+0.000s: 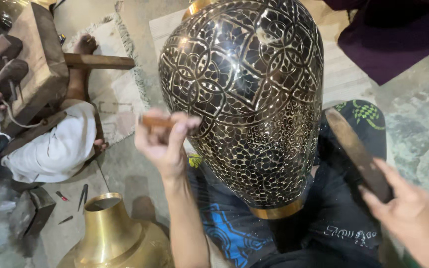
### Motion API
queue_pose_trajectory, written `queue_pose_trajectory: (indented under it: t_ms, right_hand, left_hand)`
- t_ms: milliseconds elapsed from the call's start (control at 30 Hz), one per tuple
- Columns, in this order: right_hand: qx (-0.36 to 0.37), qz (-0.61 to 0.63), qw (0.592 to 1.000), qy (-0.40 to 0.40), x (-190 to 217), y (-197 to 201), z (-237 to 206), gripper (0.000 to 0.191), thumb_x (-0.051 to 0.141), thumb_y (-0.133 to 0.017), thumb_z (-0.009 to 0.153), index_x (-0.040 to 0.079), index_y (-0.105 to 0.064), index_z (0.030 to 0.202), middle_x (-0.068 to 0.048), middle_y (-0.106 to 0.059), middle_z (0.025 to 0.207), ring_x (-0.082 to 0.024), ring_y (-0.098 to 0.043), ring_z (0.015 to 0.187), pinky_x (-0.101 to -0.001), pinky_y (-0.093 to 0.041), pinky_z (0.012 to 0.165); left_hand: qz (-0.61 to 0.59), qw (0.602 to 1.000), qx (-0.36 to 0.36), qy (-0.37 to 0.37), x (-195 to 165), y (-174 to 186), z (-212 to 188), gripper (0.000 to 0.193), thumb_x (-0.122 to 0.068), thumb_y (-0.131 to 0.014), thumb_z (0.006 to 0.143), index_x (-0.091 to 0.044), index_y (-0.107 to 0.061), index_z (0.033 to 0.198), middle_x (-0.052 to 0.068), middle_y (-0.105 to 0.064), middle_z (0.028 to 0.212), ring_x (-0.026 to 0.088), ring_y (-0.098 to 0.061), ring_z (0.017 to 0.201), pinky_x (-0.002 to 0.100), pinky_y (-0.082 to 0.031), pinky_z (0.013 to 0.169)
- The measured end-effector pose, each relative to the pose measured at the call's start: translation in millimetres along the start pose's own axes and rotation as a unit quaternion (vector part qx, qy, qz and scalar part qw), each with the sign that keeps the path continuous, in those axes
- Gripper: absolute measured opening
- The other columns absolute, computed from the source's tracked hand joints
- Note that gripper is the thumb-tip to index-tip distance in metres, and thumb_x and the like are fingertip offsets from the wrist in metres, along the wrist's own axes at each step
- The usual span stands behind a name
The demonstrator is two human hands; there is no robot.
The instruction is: The person sits on the floor holding a large decorated brass vase on their lap. They hold a small punch against the vase surface with one hand and strike it repeatedly with a wooden mallet held in the other hand, working the patterned area, occasionally repositioning the vase and the punch.
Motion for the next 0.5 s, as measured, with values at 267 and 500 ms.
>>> queue_pose_trajectory:
  t_ms: [267, 500]
  right_hand:
    - [0.016, 0.0, 0.998, 0.058, 2, -61, 2, 0.084, 0.036, -0.086, 0.067, 0.015, -0.055, 0.142, -0.026, -0.073, 0.087, -0.045, -0.072, 0.083, -0.0485, -0.058, 0.07]
    - [0.044, -0.018, 0.998, 0.029, 14, -60, 18, 0.076, 0.038, -0.083, 0.069, 0.018, -0.056, 0.138, -0.025, -0.075, 0.087, -0.042, -0.075, 0.087, -0.0472, -0.061, 0.077]
  left_hand:
    - [0.036, 0.972, -0.195, 0.124, 66, 53, -116, 0.015, 0.004, -0.066, 0.097, -0.001, -0.052, 0.101, 0.007, -0.063, 0.077, 0.014, -0.059, 0.066, 0.032, -0.056, 0.065]
    - [0.142, 0.939, -0.241, 0.201, 80, 87, -158, 0.011, 0.009, -0.057, 0.092, -0.002, -0.055, 0.095, 0.001, -0.052, 0.064, 0.009, -0.049, 0.052, 0.027, -0.047, 0.049]
Point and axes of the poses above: each hand's wrist, its own z-axis towards the middle knuckle, its own y-axis out of the back of the hand, x = y × z, the point moved 1 cm from there along z, towards the middle knuckle
